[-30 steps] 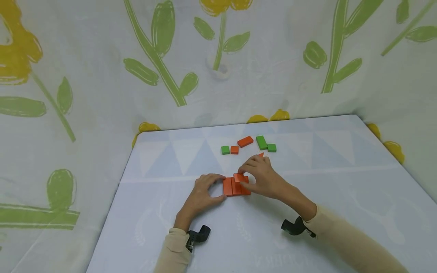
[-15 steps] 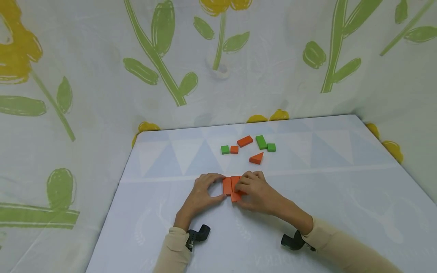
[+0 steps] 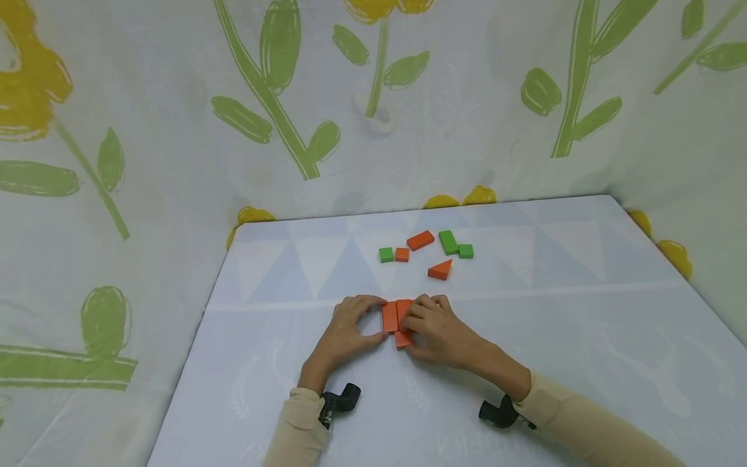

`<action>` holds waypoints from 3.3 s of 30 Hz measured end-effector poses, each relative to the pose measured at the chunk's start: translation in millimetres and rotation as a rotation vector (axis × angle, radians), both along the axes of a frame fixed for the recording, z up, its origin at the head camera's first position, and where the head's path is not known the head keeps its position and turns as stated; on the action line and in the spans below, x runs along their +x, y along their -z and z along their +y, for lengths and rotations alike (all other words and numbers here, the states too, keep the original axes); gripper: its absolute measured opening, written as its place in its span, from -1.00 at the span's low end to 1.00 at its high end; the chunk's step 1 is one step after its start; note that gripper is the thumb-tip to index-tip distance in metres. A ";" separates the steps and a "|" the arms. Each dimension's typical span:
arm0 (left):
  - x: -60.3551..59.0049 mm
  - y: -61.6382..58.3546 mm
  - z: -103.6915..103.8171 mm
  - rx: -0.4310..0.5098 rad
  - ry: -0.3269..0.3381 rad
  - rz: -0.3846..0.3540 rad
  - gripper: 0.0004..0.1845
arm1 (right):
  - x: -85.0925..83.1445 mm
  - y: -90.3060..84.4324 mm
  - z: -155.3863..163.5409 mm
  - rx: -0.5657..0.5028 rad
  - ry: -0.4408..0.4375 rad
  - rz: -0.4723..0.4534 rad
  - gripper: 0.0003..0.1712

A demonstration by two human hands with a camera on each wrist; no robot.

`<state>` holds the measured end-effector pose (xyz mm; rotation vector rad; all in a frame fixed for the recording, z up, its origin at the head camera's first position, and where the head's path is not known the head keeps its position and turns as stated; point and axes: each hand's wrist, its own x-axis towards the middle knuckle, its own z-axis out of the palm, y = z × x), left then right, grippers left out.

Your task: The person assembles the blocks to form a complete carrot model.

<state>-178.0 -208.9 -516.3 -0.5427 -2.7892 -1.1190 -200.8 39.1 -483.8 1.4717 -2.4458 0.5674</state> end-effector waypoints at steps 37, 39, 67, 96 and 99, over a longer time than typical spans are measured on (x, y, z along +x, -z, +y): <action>1.0 -0.1 3.4 -0.038 -0.004 -0.021 -0.41 | -137.2 -11.1 -30.9 0.128 0.429 -0.191 -0.58; 1.5 -0.2 3.5 -0.035 -0.003 -0.025 -0.41 | -138.7 -9.6 -31.7 0.141 0.428 -0.192 -0.60; 2.3 -1.5 3.5 -0.041 -0.025 -0.076 -0.41 | -37.0 -32.9 21.6 -0.093 0.161 -0.084 -0.72; 0.2 -1.9 1.0 -0.018 -0.008 -0.029 -0.41 | 5.5 6.5 27.6 -0.110 0.016 0.006 -0.67; 0.0 -2.1 1.1 -0.016 -0.007 -0.033 -0.41 | 4.5 8.3 26.8 -0.117 0.010 -0.005 -0.68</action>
